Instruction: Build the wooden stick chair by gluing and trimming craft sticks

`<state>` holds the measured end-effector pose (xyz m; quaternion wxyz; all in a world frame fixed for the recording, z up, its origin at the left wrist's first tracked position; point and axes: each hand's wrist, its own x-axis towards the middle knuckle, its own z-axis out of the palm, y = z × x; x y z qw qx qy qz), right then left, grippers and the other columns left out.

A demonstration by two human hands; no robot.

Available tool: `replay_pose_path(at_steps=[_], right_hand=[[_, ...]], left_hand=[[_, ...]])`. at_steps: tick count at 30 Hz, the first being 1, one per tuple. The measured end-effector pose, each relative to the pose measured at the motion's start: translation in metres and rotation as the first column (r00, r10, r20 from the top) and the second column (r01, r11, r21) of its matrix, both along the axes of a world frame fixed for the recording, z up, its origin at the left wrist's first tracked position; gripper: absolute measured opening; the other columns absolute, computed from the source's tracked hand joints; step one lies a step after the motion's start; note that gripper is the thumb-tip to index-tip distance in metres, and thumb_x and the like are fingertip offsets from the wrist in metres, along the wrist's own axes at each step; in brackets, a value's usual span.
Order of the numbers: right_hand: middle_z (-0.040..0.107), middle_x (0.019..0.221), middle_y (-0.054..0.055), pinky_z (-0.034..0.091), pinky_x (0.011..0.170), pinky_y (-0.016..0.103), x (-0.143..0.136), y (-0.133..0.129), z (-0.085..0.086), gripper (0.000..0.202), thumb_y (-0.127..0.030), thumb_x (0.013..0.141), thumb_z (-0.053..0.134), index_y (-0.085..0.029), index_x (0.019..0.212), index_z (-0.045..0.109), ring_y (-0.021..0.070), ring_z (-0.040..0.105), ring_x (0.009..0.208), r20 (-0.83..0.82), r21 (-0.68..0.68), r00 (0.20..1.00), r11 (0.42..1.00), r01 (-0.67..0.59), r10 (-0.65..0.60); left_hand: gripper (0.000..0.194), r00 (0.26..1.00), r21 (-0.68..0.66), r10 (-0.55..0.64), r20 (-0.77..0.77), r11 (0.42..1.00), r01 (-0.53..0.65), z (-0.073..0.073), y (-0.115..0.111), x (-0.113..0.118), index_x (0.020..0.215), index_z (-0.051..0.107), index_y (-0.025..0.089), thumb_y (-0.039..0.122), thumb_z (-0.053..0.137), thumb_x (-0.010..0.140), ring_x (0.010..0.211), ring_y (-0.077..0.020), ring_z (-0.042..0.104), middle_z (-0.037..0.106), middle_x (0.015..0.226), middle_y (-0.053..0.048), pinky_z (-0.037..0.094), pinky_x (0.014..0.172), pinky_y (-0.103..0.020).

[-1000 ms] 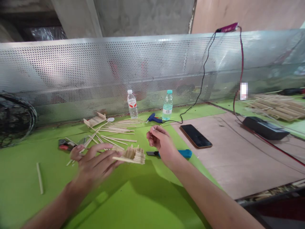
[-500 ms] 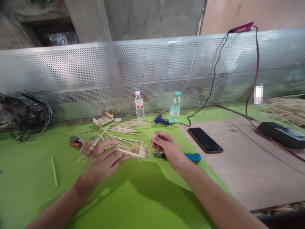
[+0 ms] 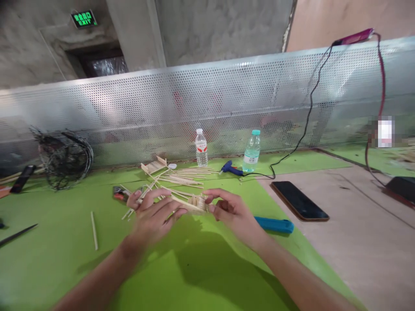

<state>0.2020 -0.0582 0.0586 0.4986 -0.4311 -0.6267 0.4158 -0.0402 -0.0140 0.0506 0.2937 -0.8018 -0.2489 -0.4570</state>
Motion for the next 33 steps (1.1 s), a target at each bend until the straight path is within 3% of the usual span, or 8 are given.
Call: replay_pose_path(at_steps=[5, 9, 12, 20, 25, 29, 31, 33], right_hand=[[0.057, 0.103, 0.003, 0.044, 0.060, 0.027, -0.005, -0.006, -0.002, 0.030, -0.026, 0.089, 0.063, -0.027, 0.119, 0.060, 0.0105, 0.054, 0.067, 0.226, 0.238, 0.974, 0.971, -0.022, -0.033], [0.055, 0.077, -0.004, 0.040, 0.057, 0.026, -0.007, -0.007, -0.007, 0.029, -0.025, 0.090, 0.061, -0.027, 0.117, 0.049, 0.0124, 0.051, 0.061, 0.352, 0.167, 0.933, 0.986, 0.010, -0.069], [0.055, 0.069, -0.006, 0.036, 0.054, 0.026, -0.008, -0.008, -0.006, 0.026, -0.028, 0.092, 0.059, -0.027, 0.112, 0.044, 0.0133, 0.050, 0.058, 0.453, 0.088, 0.890, 0.996, 0.007, -0.046], [0.061, 0.089, 0.000, 0.043, 0.062, 0.026, -0.009, -0.005, -0.007, 0.027, -0.019, 0.091, 0.059, -0.026, 0.116, 0.051, 0.0127, 0.058, 0.069, 0.520, 0.228, 0.852, 0.971, -0.067, -0.064], [0.061, 0.089, 0.001, 0.045, 0.062, 0.027, -0.008, -0.003, -0.011, 0.022, -0.015, 0.089, 0.058, -0.024, 0.108, 0.051, 0.0140, 0.059, 0.070, 0.516, 0.286, 0.850, 0.957, -0.056, -0.105], [0.060, 0.092, 0.002, 0.046, 0.064, 0.028, -0.005, -0.002, -0.013, 0.027, -0.010, 0.087, 0.057, -0.025, 0.109, 0.051, 0.0145, 0.059, 0.070, 0.475, 0.353, 0.853, 0.935, 0.038, -0.214], [0.059, 0.098, 0.003, 0.046, 0.066, 0.028, -0.003, -0.002, -0.012, 0.030, -0.006, 0.086, 0.055, -0.025, 0.108, 0.052, 0.0149, 0.058, 0.073, 0.449, 0.390, 0.857, 0.918, 0.066, -0.252], [0.057, 0.105, 0.005, 0.047, 0.068, 0.029, -0.002, -0.001, -0.011, 0.031, -0.002, 0.084, 0.051, -0.025, 0.106, 0.053, 0.0154, 0.058, 0.077, 0.426, 0.426, 0.864, 0.902, 0.070, -0.268]], left_hand=[[0.006, 1.000, -0.011, -0.005, 0.008, 1.000, 0.005, -0.001, 0.000, 0.001, 0.090, 0.071, 0.030, 0.035, 0.070, 0.087, 0.098, -0.0214, 0.064, 0.077, 0.083, 0.007, 0.021, 0.108, -0.043], [0.008, 0.999, -0.011, -0.045, -0.014, 0.999, 0.045, -0.001, -0.003, 0.005, 0.090, 0.071, 0.028, 0.036, 0.070, 0.087, 0.100, -0.0200, 0.065, 0.077, 0.084, 0.008, 0.021, 0.110, -0.041], [0.007, 0.998, 0.003, -0.054, -0.029, 0.999, 0.054, -0.002, -0.007, 0.008, 0.087, 0.070, 0.027, 0.034, 0.071, 0.086, 0.101, -0.0195, 0.064, 0.077, 0.084, 0.009, 0.014, 0.114, -0.041], [0.013, 0.996, 0.019, -0.066, -0.053, 0.998, 0.067, -0.003, -0.010, 0.009, 0.095, 0.070, 0.026, 0.032, 0.073, 0.085, 0.106, -0.0196, 0.061, 0.077, 0.086, 0.008, 0.009, 0.117, -0.042], [0.019, 0.995, 0.107, -0.098, -0.026, 0.989, 0.100, 0.006, -0.014, 0.006, 0.096, 0.068, 0.029, 0.021, 0.075, 0.082, 0.100, -0.0187, 0.059, 0.076, 0.088, 0.009, 0.018, 0.112, -0.040], [0.028, 0.968, 0.168, -0.238, 0.081, 0.960, 0.222, 0.008, -0.020, 0.002, 0.106, 0.067, 0.028, 0.021, 0.075, 0.080, 0.098, -0.0202, 0.054, 0.073, 0.098, 0.004, 0.032, 0.102, -0.040], [0.029, 0.898, 0.101, -0.371, 0.238, 0.929, 0.357, 0.007, -0.020, 0.002, 0.113, 0.064, 0.027, 0.025, 0.067, 0.084, 0.099, -0.0203, 0.053, 0.069, 0.103, 0.000, 0.042, 0.092, -0.037], [0.031, 0.818, -0.020, -0.420, 0.393, 0.886, 0.464, 0.005, -0.017, 0.003, 0.121, 0.059, 0.028, 0.029, 0.057, 0.090, 0.103, -0.0203, 0.054, 0.064, 0.110, -0.003, 0.047, 0.089, -0.037]])
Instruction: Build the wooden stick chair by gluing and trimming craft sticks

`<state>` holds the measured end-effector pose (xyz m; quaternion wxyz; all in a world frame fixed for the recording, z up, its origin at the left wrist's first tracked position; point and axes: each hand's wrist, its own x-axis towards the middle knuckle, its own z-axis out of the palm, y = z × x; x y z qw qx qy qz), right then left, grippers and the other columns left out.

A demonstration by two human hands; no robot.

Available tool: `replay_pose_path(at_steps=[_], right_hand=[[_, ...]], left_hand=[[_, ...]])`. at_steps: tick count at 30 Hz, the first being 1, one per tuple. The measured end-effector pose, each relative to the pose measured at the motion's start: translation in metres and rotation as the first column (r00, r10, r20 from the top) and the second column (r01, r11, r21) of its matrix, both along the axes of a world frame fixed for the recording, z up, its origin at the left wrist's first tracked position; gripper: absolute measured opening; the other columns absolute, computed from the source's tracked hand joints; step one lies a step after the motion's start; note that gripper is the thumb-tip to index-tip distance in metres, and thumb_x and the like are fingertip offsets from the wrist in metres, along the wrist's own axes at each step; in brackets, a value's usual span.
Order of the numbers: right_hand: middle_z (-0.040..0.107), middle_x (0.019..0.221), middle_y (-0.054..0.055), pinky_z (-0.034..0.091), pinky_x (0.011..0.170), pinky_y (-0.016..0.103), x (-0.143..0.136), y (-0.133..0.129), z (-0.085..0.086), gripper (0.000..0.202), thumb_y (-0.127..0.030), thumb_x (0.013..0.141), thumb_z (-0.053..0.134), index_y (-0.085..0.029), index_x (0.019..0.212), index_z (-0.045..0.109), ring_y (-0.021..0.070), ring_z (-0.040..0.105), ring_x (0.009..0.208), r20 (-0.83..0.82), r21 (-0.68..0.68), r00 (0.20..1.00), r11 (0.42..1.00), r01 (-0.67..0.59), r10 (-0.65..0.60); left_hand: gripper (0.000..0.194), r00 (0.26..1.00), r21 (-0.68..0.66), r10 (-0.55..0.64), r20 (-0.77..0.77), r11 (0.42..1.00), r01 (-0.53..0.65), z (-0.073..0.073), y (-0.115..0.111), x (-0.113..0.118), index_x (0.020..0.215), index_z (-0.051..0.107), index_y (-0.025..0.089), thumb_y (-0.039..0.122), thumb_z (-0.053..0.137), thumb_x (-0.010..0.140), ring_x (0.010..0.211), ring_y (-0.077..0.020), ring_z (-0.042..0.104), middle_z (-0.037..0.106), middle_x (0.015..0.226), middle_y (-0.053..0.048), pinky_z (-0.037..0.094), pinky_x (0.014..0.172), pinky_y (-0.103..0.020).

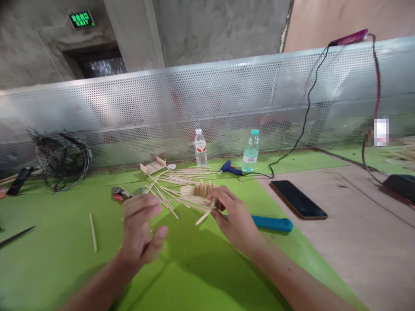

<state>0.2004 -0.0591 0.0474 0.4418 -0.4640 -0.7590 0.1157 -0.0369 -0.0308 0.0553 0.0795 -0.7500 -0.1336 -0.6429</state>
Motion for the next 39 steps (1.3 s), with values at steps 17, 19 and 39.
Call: replay_pose_path(at_steps=[17, 19, 39], right_hand=[[0.059, 0.113, 0.008, 0.049, 0.086, 0.036, 0.003, 0.002, -0.001, 0.034, 0.006, 0.081, 0.045, -0.024, 0.092, 0.058, 0.0226, 0.059, 0.107, 0.109, 0.158, 0.994, 0.987, -0.016, -0.002], [0.060, 0.112, 0.008, 0.050, 0.084, 0.036, 0.002, 0.003, -0.001, 0.034, 0.006, 0.082, 0.044, -0.023, 0.092, 0.059, 0.0227, 0.059, 0.107, 0.122, 0.193, 0.993, 0.981, -0.030, 0.006], [0.063, 0.117, 0.008, 0.052, 0.089, 0.041, -0.006, -0.007, 0.006, 0.034, 0.005, 0.079, 0.048, -0.024, 0.092, 0.061, 0.0240, 0.059, 0.114, 0.086, -0.010, 0.979, 0.983, -0.184, 0.184]], left_hand=[[0.017, 0.900, -0.954, -0.320, 0.295, -0.157, 0.256, -0.001, 0.018, -0.001, 0.093, 0.070, 0.024, 0.037, 0.057, 0.094, 0.079, -0.0190, 0.073, 0.074, 0.099, -0.010, 0.060, 0.061, -0.032], [0.015, 0.901, -0.951, -0.319, 0.295, -0.189, 0.245, -0.002, 0.019, -0.003, 0.094, 0.070, 0.025, 0.035, 0.059, 0.093, 0.076, -0.0179, 0.072, 0.074, 0.096, -0.010, 0.059, 0.061, -0.032], [0.038, 0.981, -0.991, -0.163, 0.110, 0.062, 0.122, -0.008, 0.036, -0.004, 0.114, 0.068, 0.031, 0.032, 0.079, 0.077, 0.111, -0.0269, 0.068, 0.069, 0.126, -0.009, 0.060, 0.082, -0.041]])
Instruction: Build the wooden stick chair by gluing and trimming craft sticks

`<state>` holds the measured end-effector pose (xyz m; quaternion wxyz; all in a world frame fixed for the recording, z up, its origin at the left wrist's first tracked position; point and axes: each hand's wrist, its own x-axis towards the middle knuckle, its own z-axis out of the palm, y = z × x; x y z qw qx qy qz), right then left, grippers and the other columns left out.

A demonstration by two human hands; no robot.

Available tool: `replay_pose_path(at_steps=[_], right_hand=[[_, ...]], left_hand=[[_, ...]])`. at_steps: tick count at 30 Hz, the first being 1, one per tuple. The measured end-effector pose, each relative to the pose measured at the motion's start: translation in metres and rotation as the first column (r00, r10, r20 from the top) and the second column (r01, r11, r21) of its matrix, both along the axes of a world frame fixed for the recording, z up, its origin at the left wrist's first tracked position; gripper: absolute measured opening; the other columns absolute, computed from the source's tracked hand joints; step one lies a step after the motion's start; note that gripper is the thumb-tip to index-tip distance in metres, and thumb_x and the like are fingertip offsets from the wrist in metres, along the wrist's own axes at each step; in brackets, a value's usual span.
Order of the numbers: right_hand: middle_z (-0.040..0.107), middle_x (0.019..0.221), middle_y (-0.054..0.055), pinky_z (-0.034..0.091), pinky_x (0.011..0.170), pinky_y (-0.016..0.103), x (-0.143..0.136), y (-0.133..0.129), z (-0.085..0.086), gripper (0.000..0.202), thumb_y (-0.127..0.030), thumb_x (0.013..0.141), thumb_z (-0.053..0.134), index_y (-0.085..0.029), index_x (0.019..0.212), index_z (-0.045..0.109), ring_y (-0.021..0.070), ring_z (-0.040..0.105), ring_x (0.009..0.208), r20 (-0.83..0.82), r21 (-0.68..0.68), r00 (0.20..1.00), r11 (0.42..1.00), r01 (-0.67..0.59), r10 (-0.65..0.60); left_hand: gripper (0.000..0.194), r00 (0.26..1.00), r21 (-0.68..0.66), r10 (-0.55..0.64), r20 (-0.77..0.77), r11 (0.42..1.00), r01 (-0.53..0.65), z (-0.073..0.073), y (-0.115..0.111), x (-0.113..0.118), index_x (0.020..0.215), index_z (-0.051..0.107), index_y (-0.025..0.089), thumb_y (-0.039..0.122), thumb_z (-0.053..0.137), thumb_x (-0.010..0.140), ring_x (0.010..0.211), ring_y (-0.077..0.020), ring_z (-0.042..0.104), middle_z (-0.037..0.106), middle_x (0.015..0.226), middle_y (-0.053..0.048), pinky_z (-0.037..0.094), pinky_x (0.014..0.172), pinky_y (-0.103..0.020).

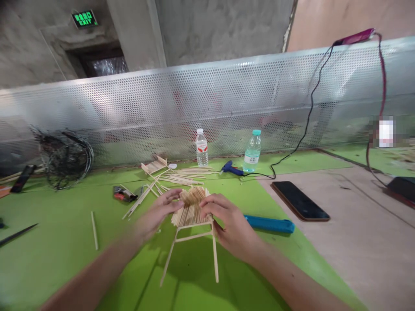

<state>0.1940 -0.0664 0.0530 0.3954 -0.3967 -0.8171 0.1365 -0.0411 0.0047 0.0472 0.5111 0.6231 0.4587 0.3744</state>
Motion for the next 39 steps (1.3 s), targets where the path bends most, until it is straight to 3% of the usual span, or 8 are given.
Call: replay_pose_path(at_steps=[3, 6, 9, 13, 23, 33, 39], right_hand=[[0.065, 0.114, 0.009, 0.052, 0.087, 0.042, -0.002, -0.003, 0.005, 0.028, 0.001, 0.081, 0.053, -0.023, 0.092, 0.060, 0.0250, 0.061, 0.110, -0.014, -0.015, 0.998, 0.998, -0.066, 0.066], [0.067, 0.112, 0.009, 0.052, 0.084, 0.041, -0.003, -0.006, 0.009, 0.026, -0.001, 0.081, 0.054, -0.023, 0.093, 0.059, 0.0248, 0.062, 0.106, -0.022, -0.029, 0.993, 0.992, -0.119, 0.119], [0.067, 0.112, 0.008, 0.051, 0.084, 0.039, -0.004, -0.007, 0.010, 0.028, 0.001, 0.079, 0.054, -0.023, 0.093, 0.059, 0.0236, 0.062, 0.105, -0.031, -0.035, 0.990, 0.990, -0.138, 0.137], [0.067, 0.110, 0.008, 0.051, 0.084, 0.037, -0.006, -0.009, 0.012, 0.027, -0.001, 0.081, 0.054, -0.023, 0.095, 0.059, 0.0226, 0.062, 0.104, -0.037, -0.014, 0.985, 0.986, -0.167, 0.167], [0.068, 0.108, 0.010, 0.052, 0.083, 0.037, -0.007, -0.010, 0.016, 0.023, -0.006, 0.086, 0.056, -0.022, 0.101, 0.061, 0.0223, 0.063, 0.101, -0.033, -0.002, 0.978, 0.979, -0.204, 0.204], [0.066, 0.106, 0.009, 0.050, 0.084, 0.033, -0.007, -0.007, 0.013, 0.018, -0.004, 0.085, 0.055, -0.019, 0.095, 0.059, 0.0190, 0.061, 0.102, -0.018, 0.004, 0.977, 0.978, -0.210, 0.211], [0.066, 0.108, 0.007, 0.049, 0.084, 0.032, -0.007, -0.009, 0.012, 0.025, 0.000, 0.080, 0.056, -0.019, 0.095, 0.059, 0.0184, 0.060, 0.102, -0.018, 0.008, 0.978, 0.978, -0.207, 0.207]], left_hand=[[0.030, 0.999, 0.095, -0.046, 0.007, 0.994, 0.045, -0.003, 0.004, -0.001, 0.110, 0.070, 0.030, 0.028, 0.076, 0.081, 0.109, -0.0252, 0.069, 0.071, 0.120, -0.009, 0.060, 0.084, -0.042], [0.034, 0.995, 0.175, -0.097, -0.026, 0.980, 0.100, -0.006, 0.004, -0.002, 0.113, 0.071, 0.030, 0.029, 0.077, 0.080, 0.108, -0.0263, 0.069, 0.070, 0.122, -0.011, 0.060, 0.084, -0.043], [0.036, 0.980, 0.204, -0.173, -0.098, 0.960, 0.190, -0.009, 0.001, -0.002, 0.115, 0.073, 0.029, 0.030, 0.077, 0.079, 0.104, -0.0268, 0.071, 0.072, 0.120, -0.011, 0.060, 0.081, -0.043], [0.023, 0.958, 0.230, -0.219, -0.187, 0.938, 0.260, -0.014, -0.002, 0.001, 0.103, 0.076, 0.028, 0.031, 0.072, 0.082, 0.096, -0.0258, 0.072, 0.076, 0.107, -0.007, 0.060, 0.078, -0.043], [0.024, 0.939, 0.233, -0.199, -0.279, 0.935, 0.267, -0.018, 0.000, 0.003, 0.091, 0.076, 0.021, 0.041, 0.062, 0.087, 0.080, -0.0214, 0.069, 0.076, 0.089, -0.005, 0.055, 0.072, -0.038], [0.023, 0.928, 0.203, -0.189, -0.320, 0.943, 0.262, -0.019, 0.000, 0.004, 0.089, 0.075, 0.020, 0.037, 0.060, 0.088, 0.083, -0.0227, 0.069, 0.075, 0.091, -0.005, 0.054, 0.074, -0.039], [0.021, 0.930, 0.201, -0.163, -0.329, 0.950, 0.238, -0.019, -0.001, 0.004, 0.090, 0.076, 0.022, 0.035, 0.060, 0.089, 0.085, -0.0228, 0.070, 0.076, 0.094, -0.005, 0.054, 0.073, -0.038]])
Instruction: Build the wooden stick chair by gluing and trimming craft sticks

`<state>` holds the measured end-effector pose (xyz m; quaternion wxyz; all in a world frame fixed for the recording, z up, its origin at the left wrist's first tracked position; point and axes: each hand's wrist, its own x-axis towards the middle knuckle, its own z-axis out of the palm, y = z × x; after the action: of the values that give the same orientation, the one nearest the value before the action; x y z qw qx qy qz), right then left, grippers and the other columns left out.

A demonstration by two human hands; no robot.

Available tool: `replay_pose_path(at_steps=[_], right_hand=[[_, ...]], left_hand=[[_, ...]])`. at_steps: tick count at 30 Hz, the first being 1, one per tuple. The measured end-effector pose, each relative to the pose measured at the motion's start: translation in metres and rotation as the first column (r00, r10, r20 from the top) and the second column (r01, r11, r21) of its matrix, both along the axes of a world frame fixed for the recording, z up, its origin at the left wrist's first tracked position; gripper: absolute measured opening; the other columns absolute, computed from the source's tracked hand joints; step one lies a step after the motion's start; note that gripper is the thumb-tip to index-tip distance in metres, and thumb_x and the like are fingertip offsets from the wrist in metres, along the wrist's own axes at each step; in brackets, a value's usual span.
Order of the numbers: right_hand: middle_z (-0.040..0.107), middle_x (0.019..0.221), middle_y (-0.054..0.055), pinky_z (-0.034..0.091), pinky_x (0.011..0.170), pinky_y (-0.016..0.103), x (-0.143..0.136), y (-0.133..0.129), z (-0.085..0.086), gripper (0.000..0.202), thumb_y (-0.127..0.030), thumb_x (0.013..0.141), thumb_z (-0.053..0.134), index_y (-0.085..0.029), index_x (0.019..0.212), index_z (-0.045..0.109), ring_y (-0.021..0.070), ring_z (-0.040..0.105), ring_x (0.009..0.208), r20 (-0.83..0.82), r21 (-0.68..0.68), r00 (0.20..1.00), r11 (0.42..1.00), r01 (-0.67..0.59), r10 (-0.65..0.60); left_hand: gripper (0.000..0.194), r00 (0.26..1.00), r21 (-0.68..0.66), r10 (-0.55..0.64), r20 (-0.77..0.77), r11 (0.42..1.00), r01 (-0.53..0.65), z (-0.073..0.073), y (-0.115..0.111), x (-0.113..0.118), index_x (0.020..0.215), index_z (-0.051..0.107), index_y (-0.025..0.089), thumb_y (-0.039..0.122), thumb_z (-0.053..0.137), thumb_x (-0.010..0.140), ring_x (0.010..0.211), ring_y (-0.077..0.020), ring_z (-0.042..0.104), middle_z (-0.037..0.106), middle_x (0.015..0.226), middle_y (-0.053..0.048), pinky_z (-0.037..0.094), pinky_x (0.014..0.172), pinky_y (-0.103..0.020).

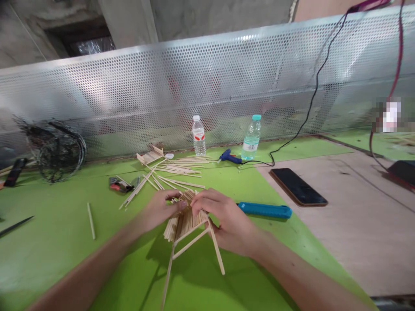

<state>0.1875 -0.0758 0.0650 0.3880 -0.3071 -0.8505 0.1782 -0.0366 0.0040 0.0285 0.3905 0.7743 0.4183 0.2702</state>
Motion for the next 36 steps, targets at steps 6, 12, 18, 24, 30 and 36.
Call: replay_pose_path(at_steps=[6, 12, 18, 24, 30, 36], right_hand=[[0.066, 0.107, 0.008, 0.050, 0.084, 0.032, -0.001, -0.001, 0.000, 0.025, 0.001, 0.082, 0.053, -0.018, 0.097, 0.060, 0.0188, 0.060, 0.102, 0.028, 0.001, 1.000, 1.000, -0.001, 0.001], [0.066, 0.109, 0.008, 0.049, 0.085, 0.033, -0.001, -0.002, -0.001, 0.033, 0.005, 0.080, 0.052, -0.018, 0.101, 0.061, 0.0188, 0.060, 0.103, 0.060, -0.023, 0.998, 1.000, 0.016, -0.014], [0.065, 0.110, 0.009, 0.049, 0.084, 0.034, 0.001, -0.002, -0.002, 0.036, 0.007, 0.076, 0.053, -0.019, 0.099, 0.059, 0.0198, 0.059, 0.102, 0.080, -0.043, 0.997, 0.999, 0.010, -0.007], [0.065, 0.109, 0.008, 0.049, 0.084, 0.034, 0.001, -0.004, -0.002, 0.036, 0.007, 0.075, 0.053, -0.019, 0.100, 0.059, 0.0200, 0.060, 0.100, 0.080, -0.027, 0.997, 1.000, 0.013, -0.011], [0.066, 0.106, 0.008, 0.050, 0.081, 0.034, 0.000, -0.003, 0.000, 0.032, 0.006, 0.076, 0.051, -0.019, 0.095, 0.058, 0.0199, 0.061, 0.096, 0.072, -0.020, 0.997, 1.000, 0.014, -0.013], [0.066, 0.107, 0.009, 0.051, 0.081, 0.036, 0.001, -0.004, 0.000, 0.033, 0.004, 0.076, 0.053, -0.019, 0.099, 0.059, 0.0211, 0.061, 0.096, 0.063, -0.013, 0.998, 1.000, 0.007, -0.007]], left_hand=[[0.020, 0.999, -0.005, 0.038, -0.009, 0.999, -0.038, 0.004, -0.001, -0.001, 0.086, 0.077, 0.023, 0.038, 0.065, 0.086, 0.079, -0.0229, 0.069, 0.076, 0.090, -0.006, 0.053, 0.069, -0.037], [0.022, 0.999, -0.034, 0.040, -0.008, 0.999, -0.040, 0.006, -0.001, 0.000, 0.089, 0.078, 0.023, 0.042, 0.067, 0.085, 0.085, -0.0244, 0.070, 0.077, 0.095, -0.007, 0.054, 0.074, -0.038], [0.043, 0.997, -0.017, 0.070, 0.011, 0.997, -0.070, -0.001, 0.005, -0.005, 0.078, 0.075, 0.021, 0.058, 0.055, 0.090, 0.061, -0.0161, 0.060, 0.070, 0.071, -0.005, 0.045, 0.055, -0.029], [0.054, 0.980, 0.015, 0.196, 0.021, 0.980, -0.197, -0.010, 0.017, -0.014, 0.082, 0.075, 0.021, 0.063, 0.043, 0.093, 0.045, -0.0127, 0.044, 0.061, 0.057, -0.003, 0.034, 0.048, -0.028], [0.039, 0.965, 0.092, 0.251, 0.077, 0.962, -0.257, 0.003, 0.021, -0.016, 0.075, 0.073, 0.019, 0.054, 0.060, 0.086, 0.058, -0.0160, 0.055, 0.069, 0.068, -0.003, 0.039, 0.056, -0.029], [0.034, 0.938, 0.122, 0.281, 0.204, 0.943, -0.309, 0.009, 0.024, -0.018, 0.086, 0.076, 0.018, 0.050, 0.064, 0.085, 0.074, -0.0201, 0.064, 0.075, 0.082, -0.006, 0.045, 0.068, -0.031]])
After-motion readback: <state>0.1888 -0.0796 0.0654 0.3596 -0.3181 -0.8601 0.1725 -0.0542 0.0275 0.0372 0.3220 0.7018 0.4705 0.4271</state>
